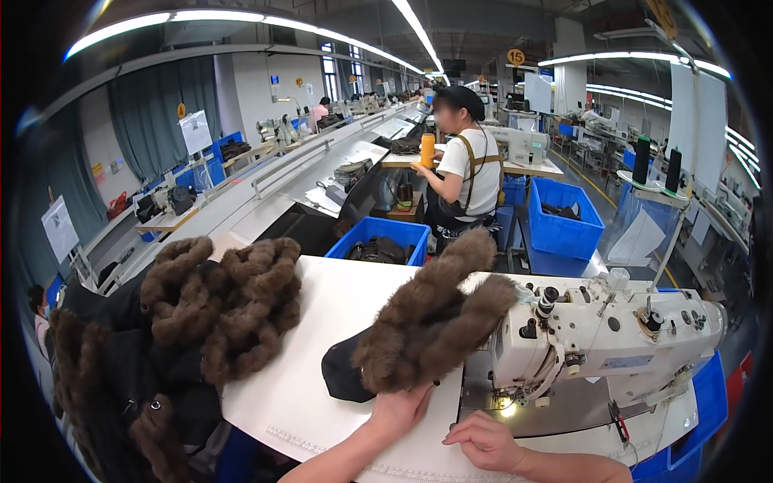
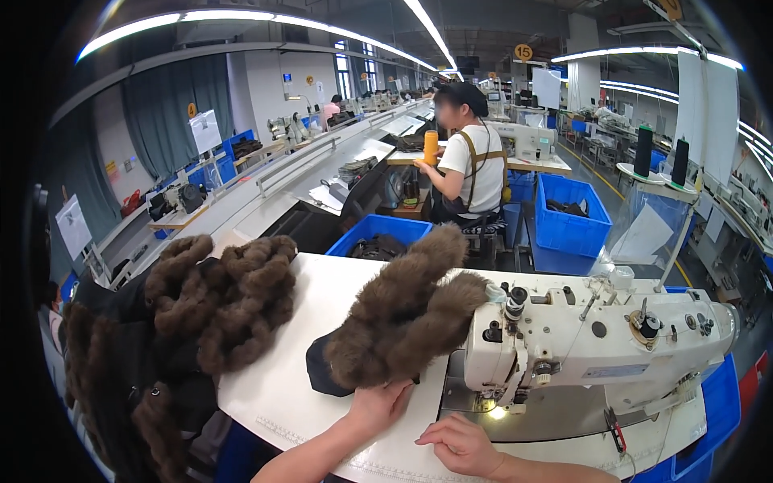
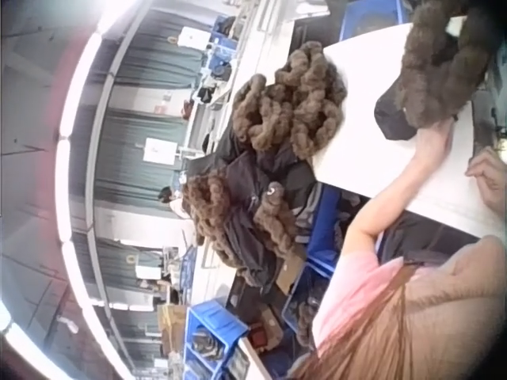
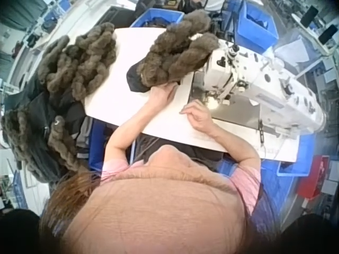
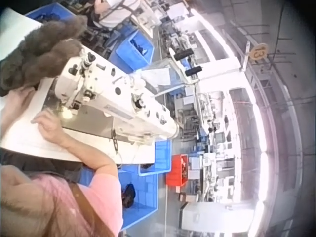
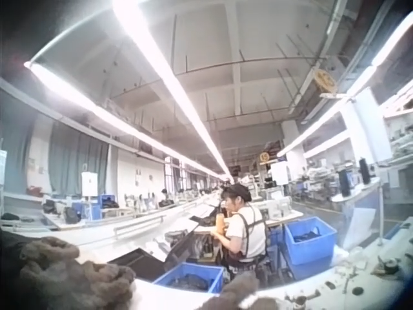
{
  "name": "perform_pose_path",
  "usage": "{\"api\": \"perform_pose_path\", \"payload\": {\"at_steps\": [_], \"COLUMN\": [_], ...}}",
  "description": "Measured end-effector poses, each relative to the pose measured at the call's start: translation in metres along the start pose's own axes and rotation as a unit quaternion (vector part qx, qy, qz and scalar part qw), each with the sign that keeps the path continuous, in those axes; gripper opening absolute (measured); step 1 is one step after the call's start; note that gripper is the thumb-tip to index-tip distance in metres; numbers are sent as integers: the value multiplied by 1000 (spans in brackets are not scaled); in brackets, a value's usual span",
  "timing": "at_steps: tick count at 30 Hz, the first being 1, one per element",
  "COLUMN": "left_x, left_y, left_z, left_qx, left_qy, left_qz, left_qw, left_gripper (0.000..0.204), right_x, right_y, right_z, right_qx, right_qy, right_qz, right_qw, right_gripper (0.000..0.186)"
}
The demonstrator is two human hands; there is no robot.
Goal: Sewing fur trim onto black fabric or leather pieces using an industrial sewing machine.
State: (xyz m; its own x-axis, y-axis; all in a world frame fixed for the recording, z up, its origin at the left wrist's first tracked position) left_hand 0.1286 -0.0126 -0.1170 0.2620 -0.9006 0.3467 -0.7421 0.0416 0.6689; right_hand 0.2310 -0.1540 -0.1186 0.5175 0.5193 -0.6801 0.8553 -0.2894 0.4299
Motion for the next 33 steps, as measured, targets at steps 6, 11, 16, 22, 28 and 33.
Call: {"api": "perform_pose_path", "payload": {"at_steps": [6, 11, 16, 22, 28, 33], "left_x": [-1, -2, -6, -6, -8, -7], "left_y": [-2, -5, -9, -6, -10, -9], "left_z": [3, 7, 11, 11, 13, 11], "left_qx": [-5, -29, -65, -38, -59, -58], "left_qy": [-6, 7, 29, 8, 9, 2], "left_qz": [-7, -12, -14, -12, -7, -4], "left_qw": [1000, 999, 997, 999, 998, 998], "left_gripper": [13, 13, 12, 12, 14, 15], "right_x": [7, 6, 9, 13, 12, 12], "right_y": [-5, -7, -7, -9, -10, -9], "right_z": [4, 7, 8, 9, 11, 12], "right_qx": [-17, -24, -17, -15, -54, -52], "right_qy": [-28, -42, -51, -69, -101, -93], "right_qz": [-33, -43, -45, -56, -39, -46], "right_qw": [999, 998, 998, 996, 993, 993], "right_gripper": [27, 27, 24, 25, 23, 23]}}
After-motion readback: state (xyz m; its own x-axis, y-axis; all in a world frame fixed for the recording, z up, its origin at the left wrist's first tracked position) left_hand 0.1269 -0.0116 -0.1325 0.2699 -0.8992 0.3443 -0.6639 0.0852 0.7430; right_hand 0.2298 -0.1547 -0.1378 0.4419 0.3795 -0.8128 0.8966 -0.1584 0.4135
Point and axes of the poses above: each hand's wrist, its own z-axis away from the middle knuckle, its own y-axis out of the back of the hand, x = y × z, the point moved 6 cm from there along -z, towards the middle knuckle, and after that the axes turned 5 degrees about -z, right-handed, at the moved point
